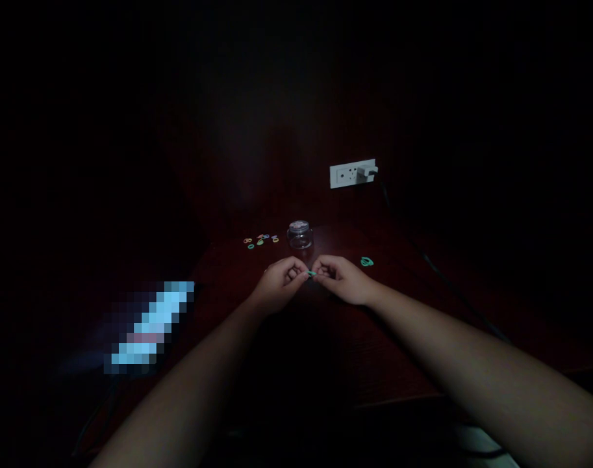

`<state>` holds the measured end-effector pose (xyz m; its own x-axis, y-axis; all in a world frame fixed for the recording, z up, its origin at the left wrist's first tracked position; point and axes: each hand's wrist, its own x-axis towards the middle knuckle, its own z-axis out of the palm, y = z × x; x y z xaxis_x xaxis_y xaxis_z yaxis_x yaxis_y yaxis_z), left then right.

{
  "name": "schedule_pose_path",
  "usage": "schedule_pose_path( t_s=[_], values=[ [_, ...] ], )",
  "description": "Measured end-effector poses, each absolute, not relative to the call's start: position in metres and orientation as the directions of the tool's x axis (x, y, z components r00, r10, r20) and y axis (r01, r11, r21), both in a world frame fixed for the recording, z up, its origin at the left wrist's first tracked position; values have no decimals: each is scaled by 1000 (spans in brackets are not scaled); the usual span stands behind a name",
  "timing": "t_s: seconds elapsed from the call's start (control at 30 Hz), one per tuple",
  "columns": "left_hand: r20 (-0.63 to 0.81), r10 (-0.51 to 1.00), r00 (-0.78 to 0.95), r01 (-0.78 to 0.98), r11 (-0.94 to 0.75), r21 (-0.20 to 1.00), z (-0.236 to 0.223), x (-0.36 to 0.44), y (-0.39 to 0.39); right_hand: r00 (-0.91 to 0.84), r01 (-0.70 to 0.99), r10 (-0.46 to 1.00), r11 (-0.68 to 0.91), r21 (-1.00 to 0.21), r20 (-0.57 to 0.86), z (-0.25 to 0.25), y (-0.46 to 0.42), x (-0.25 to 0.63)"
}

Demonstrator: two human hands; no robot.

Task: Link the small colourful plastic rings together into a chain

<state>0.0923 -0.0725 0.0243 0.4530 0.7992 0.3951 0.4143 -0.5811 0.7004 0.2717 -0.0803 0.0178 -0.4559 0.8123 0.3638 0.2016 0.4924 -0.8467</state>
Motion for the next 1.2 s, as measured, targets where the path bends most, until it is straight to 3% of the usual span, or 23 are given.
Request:
schedule_pose_path(
  t_s=[0.2,1.2],
  values=[
    [383,804,454,410,-571,712,21,94,-72,-330,299,827,548,-781,454,19,-78,272],
    [381,806,453,436,-573,694,20,93,-71,-378,316,826,540,-780,418,17,-78,272]
  ],
)
